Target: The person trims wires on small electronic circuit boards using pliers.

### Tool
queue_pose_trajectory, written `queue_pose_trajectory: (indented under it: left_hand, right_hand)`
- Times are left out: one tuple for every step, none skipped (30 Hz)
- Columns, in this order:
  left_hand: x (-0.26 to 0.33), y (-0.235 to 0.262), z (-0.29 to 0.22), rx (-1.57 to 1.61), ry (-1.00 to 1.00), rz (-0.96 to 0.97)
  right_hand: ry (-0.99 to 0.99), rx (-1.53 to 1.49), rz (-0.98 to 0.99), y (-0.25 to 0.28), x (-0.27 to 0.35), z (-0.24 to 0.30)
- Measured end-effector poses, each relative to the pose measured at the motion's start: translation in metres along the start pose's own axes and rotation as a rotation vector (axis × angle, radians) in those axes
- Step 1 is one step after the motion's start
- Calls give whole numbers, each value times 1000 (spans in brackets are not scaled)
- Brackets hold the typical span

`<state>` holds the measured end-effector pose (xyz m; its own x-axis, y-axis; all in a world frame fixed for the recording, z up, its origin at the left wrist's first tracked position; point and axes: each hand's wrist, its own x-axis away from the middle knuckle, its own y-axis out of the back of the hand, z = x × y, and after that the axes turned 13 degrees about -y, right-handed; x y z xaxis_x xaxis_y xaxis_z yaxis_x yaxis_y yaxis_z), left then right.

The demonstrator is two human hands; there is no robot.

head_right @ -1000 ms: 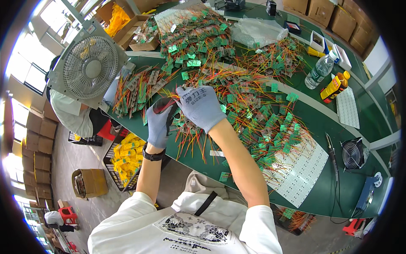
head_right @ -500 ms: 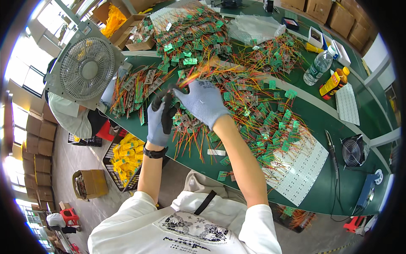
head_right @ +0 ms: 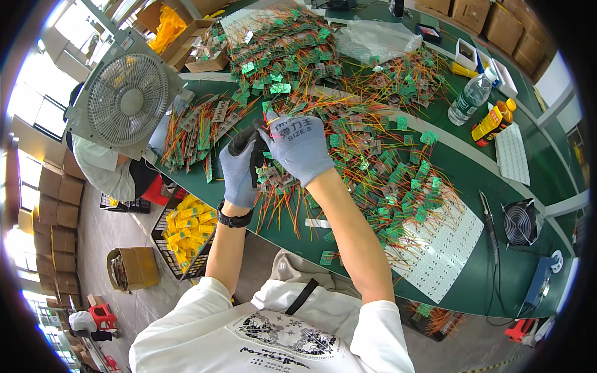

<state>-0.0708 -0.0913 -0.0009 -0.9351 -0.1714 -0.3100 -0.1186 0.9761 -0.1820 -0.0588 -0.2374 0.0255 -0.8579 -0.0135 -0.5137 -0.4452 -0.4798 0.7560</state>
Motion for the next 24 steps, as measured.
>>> queue_pose_trajectory:
  left_hand:
    - [1, -2, 0, 1, 1, 0]
    - [2, -6, -2, -58, -3, -35]
    - [2, -6, -4, -123, -7, -74]
    - [2, -3, -2, -125, -7, -77]
    - [2, 1, 2, -62, -13, -46]
    - [1, 1, 5, 7, -19, -10]
    - [2, 1, 6, 9, -18, -9]
    - [4, 0, 6, 121, 0, -1]
    - [5, 0, 6, 230, 16, 7]
    - [5, 1, 6, 231, 16, 7]
    - [4, 3, 5, 252, 42, -6]
    - [5, 7, 4, 270, 69, -27]
    - [4, 10, 4, 268, 68, -32]
    - [2, 12, 5, 210, 95, -27]
    - [-1, 12, 6, 157, 122, -17]
    - [-5, 13, 11, 158, 119, -19]
    - [-10, 16, 20, 156, 88, 18]
    - [-14, 15, 22, 155, 59, 59]
    - [-15, 14, 23, 157, 58, 58]
    - [-16, 12, 24, 127, -57, 53]
    - [-17, 8, 21, 100, -170, 47]
    - [-15, 3, 6, 103, -131, 93]
    - [-16, 1, 1, 105, -129, 94]
    - [-16, 2, -5, 137, -91, 119]
  right_hand:
    - [11, -55, -21, -2, -1, -2]
    - [11, -54, -21, -3, -1, -4]
    - [74, -12, -63, -4, -1, -3]
    - [137, 29, -105, -5, -1, -1]
    - [139, 26, -103, -6, -1, 0]
    - [31, -10, -14, -4, -2, 0]
    - [-77, -47, 74, -2, -2, 0]
    - [-78, -44, 74, -4, -2, -3]
    - [-180, 35, -7, -6, -2, -5]
    - [-283, 115, -89, -7, -2, -8]
    - [-283, 116, -90, -6, -2, -14]
    - [-243, 94, -156, -1, -5, -15]
    - [-203, 72, -222, 3, -6, -12]
    - [-293, 37, -41, 9, -6, -11]
    - [-290, 38, -42, 8, -5, -14]
    - [-270, 51, -2, 6, -5, -19]
    - [-249, 64, 38, 5, -6, -22]
    - [-326, 43, 102, 8, -10, -20]
    - [-324, 44, 100, 7, -9, -19]
    - [-282, -109, 59, 5, -7, -18]
    - [-239, -259, 18, 2, -6, -21]
    - [-269, -357, 52, 1, -7, -21]
    - [-270, -355, 53, 2, -5, -24]
    - [-247, -413, 96, 11, -6, -19]
